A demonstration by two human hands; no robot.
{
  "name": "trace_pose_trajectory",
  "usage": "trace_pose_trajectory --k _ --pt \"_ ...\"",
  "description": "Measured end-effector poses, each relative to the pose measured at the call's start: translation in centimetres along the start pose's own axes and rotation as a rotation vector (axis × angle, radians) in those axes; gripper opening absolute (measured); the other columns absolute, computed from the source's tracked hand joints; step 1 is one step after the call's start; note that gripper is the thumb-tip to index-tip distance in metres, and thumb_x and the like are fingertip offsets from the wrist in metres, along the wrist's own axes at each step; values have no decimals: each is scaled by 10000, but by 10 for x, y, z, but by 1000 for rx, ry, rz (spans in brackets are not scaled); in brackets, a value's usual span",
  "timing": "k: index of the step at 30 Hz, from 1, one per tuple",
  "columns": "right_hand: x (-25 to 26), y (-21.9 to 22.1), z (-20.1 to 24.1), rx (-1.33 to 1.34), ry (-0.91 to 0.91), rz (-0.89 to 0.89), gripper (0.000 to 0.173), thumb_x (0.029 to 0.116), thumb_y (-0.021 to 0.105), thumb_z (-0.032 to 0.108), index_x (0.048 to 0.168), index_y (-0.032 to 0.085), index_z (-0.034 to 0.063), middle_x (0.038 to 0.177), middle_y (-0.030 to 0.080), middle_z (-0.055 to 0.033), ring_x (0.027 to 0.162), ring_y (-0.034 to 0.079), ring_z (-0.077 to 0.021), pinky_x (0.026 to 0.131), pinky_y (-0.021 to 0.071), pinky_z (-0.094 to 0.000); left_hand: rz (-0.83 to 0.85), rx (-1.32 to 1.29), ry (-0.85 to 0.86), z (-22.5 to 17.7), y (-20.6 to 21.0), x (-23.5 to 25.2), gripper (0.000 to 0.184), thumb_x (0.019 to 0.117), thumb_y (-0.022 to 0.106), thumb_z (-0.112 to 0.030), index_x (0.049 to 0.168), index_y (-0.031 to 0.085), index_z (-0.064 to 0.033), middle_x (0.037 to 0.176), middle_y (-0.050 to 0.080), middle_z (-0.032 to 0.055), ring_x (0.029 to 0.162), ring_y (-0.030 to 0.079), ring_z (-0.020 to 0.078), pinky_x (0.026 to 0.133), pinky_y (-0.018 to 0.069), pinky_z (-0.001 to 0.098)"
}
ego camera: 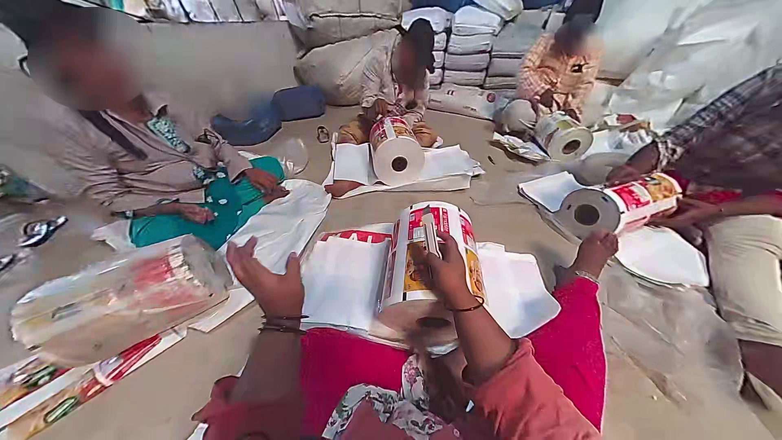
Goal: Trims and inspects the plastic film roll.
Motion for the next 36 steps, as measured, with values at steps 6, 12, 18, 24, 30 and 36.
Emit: trace_pose_trajectory --k 6,12,18,24,30,36 --pt "4 -4 0 123 30 -24 543 976 592 43 1485 404 23 1026 675 -151 689 682 -172 605 603 -319 223 -14 226 -23 41 -52 611 873 630 -374 1336 603 24 1534 410 346 1424 394 530 1144 328 657" --pt "3 -3 3 216 66 -52 540 994 583 32 1489 367 13 1002 663 -147 641 652 -163 557 575 -295 1303 161 -323 28 111 -125 823 914 748 -408 1549 403 -15 1565 382 321 1423 413 509 1146 361 656" --pt "10 -13 4 397 176 -115 509 1026 493 27 1505 320 7 949 652 -142 606 615 -151 520 533 -280 1517 45 -302 39 140 -130 689 904 744 -269 1512 485 -73 1455 552 253 1355 524 441 1135 402 617" --pt "46 -60 29 473 273 -343 282 1056 405 102 1323 487 63 912 610 -71 617 561 -107 554 506 -258 1646 65 -415 53 138 -136 757 931 717 -401 1554 420 -88 1430 565 273 1335 540 454 1117 403 644" --pt "93 -93 56 455 351 -438 163 1022 456 101 1177 493 67 926 609 -84 646 606 -116 565 535 -232 1651 -3 -409 50 139 -134 751 928 720 -345 1555 405 -77 1433 564 262 1334 545 432 1120 406 626" --pt "87 -66 66 352 195 -314 293 1033 448 122 1320 497 92 949 631 -51 611 573 -76 521 491 -205 1632 -44 -361 39 126 -127 676 958 682 -303 1542 434 -68 1487 515 266 1367 508 455 1130 390 643"
Point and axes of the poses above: each hand's wrist, its own x-axis towards the middle knuckle, its own y-axis out of the palm, z = x × y, the point moved 2 cm from there along x, towards the middle knuckle
